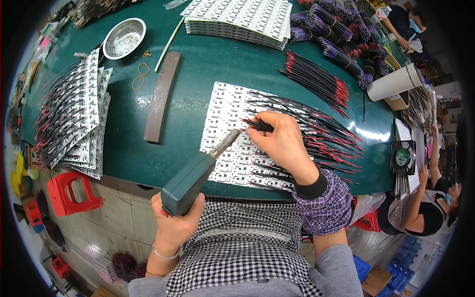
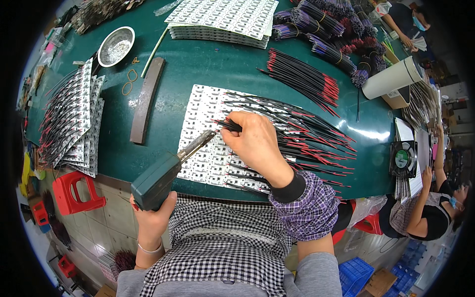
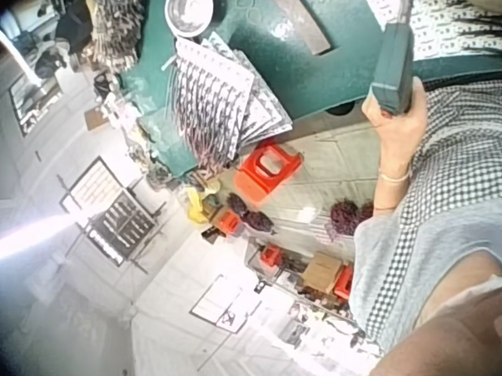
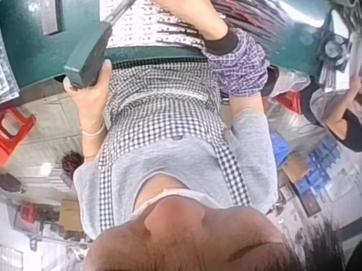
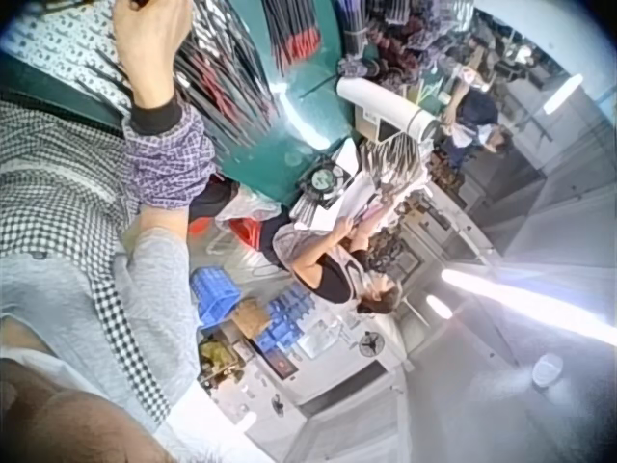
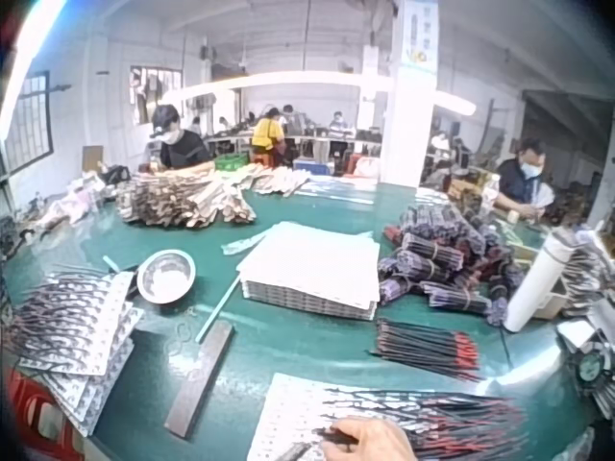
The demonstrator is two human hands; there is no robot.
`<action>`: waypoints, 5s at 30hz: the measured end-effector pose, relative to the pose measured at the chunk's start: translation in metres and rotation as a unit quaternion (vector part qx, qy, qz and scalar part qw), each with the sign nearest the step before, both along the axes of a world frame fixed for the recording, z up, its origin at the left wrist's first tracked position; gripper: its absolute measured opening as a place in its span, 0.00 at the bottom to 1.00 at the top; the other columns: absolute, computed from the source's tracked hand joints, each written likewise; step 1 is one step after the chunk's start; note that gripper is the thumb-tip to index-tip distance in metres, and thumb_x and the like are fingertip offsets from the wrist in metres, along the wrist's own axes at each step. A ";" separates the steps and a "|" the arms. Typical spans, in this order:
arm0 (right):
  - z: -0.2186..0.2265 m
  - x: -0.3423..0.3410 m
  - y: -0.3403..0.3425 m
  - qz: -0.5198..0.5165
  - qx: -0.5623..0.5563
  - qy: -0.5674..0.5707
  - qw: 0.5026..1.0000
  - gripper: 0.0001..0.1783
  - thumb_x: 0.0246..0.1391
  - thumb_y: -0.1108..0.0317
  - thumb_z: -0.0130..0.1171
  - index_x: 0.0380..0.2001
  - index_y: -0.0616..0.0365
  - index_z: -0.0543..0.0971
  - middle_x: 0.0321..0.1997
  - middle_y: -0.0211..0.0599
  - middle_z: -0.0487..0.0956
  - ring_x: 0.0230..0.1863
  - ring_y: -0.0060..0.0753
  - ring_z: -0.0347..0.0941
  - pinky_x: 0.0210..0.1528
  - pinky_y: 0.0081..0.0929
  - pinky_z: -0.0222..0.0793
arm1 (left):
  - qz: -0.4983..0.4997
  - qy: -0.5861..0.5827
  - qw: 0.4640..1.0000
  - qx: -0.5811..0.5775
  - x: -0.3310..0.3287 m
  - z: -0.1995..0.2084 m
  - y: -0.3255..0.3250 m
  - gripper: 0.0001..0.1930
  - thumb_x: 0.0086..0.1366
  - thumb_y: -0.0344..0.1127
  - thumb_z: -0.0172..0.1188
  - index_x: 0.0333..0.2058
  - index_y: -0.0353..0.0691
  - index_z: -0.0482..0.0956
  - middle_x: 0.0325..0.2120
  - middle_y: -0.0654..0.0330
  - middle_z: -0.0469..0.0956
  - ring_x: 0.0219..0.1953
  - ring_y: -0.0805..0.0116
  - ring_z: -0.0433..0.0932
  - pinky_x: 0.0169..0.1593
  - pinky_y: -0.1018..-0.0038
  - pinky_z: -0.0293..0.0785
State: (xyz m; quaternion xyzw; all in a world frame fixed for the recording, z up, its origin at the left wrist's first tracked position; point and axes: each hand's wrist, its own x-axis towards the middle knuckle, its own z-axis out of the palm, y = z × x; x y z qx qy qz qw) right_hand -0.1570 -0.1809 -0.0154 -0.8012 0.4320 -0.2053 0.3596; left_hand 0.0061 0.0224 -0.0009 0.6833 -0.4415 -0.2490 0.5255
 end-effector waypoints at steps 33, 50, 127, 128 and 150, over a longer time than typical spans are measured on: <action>0.008 -0.003 -0.004 0.037 -0.015 0.004 0.999 0.11 0.48 0.68 0.65 0.28 0.67 0.79 0.25 0.47 0.78 0.26 0.48 0.76 0.31 0.39 0.69 | 0.108 0.258 0.959 0.041 -0.001 0.008 0.007 0.16 0.54 0.17 0.62 0.43 0.28 0.75 0.33 0.54 0.79 0.19 0.74 0.73 0.20 0.78 0.69; 0.011 -0.008 0.018 -0.005 -0.065 -0.145 0.987 0.06 0.49 0.77 0.64 0.33 0.64 0.80 0.29 0.40 0.77 0.25 0.36 0.75 0.26 0.27 0.68 | 0.108 0.318 0.942 0.003 0.003 0.008 0.012 0.25 0.54 0.17 0.60 0.53 0.28 0.70 0.41 0.48 0.79 0.19 0.72 0.73 0.19 0.78 0.68; -0.002 0.000 0.016 0.006 -0.005 -0.031 0.999 0.09 0.49 0.68 0.62 0.25 0.65 0.80 0.20 0.48 0.78 0.22 0.51 0.76 0.27 0.40 0.69 | 0.057 0.146 0.987 0.045 -0.009 -0.009 0.027 0.08 0.53 0.22 0.68 0.34 0.32 0.82 0.26 0.62 0.82 0.25 0.78 0.77 0.29 0.80 0.72; -0.002 0.000 0.016 0.009 -0.002 -0.024 1.000 0.09 0.49 0.68 0.62 0.25 0.65 0.80 0.20 0.48 0.78 0.22 0.51 0.76 0.27 0.40 0.69 | 0.052 0.138 0.988 0.045 -0.009 -0.010 0.028 0.08 0.53 0.22 0.68 0.33 0.32 0.82 0.25 0.63 0.81 0.24 0.78 0.76 0.29 0.80 0.71; 0.014 -0.016 0.029 0.046 -0.074 -0.106 0.991 0.09 0.55 0.77 0.60 0.39 0.67 0.80 0.35 0.43 0.74 0.34 0.43 0.73 0.39 0.33 0.68 | 0.096 0.211 0.973 0.017 -0.005 -0.002 0.040 0.21 0.55 0.16 0.65 0.49 0.28 0.78 0.43 0.52 0.82 0.44 0.67 0.82 0.49 0.73 0.79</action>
